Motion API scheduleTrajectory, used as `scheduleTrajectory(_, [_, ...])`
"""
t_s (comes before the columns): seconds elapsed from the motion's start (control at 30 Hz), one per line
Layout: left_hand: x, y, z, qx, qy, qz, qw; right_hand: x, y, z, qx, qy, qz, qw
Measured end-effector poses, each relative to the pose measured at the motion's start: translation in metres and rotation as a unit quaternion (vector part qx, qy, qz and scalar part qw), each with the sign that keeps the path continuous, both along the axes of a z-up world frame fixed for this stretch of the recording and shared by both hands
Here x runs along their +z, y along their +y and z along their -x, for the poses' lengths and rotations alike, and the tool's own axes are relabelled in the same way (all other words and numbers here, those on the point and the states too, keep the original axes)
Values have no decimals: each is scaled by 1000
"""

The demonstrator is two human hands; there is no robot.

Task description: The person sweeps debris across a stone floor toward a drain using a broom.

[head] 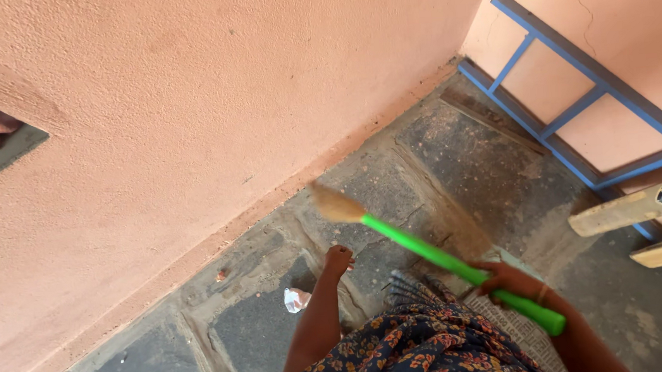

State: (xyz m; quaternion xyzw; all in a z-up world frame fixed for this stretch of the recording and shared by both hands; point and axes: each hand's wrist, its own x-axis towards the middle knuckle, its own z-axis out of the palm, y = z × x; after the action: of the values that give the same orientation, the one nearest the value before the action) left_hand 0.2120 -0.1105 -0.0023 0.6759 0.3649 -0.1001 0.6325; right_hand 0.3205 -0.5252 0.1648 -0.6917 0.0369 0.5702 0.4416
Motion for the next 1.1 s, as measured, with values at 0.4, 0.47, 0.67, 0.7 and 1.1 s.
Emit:
scheduleTrajectory(0.4, [7, -12, -3, 53, 45, 1, 998, -30, -42, -140, -146, -121, 57, 980])
scheduleTrajectory(0.47, [10, -15, -5, 50, 52, -5, 997, -42, -29, -132, -93, -151, 84, 981])
scheduleTrajectory(0.67, [0, -21, -22, 36, 50, 4, 998, -75, 0, -77, 18, -125, 69, 990])
scheduleTrajectory(0.7, [0, -21, -27, 30, 37, -2, 999, -75, -3, -75, 7, -84, 48, 995])
scheduleTrajectory(1.1, [4, -31, -13, 68, 13, 4, 998, -43, -82, -148, -128, -40, -59, 989])
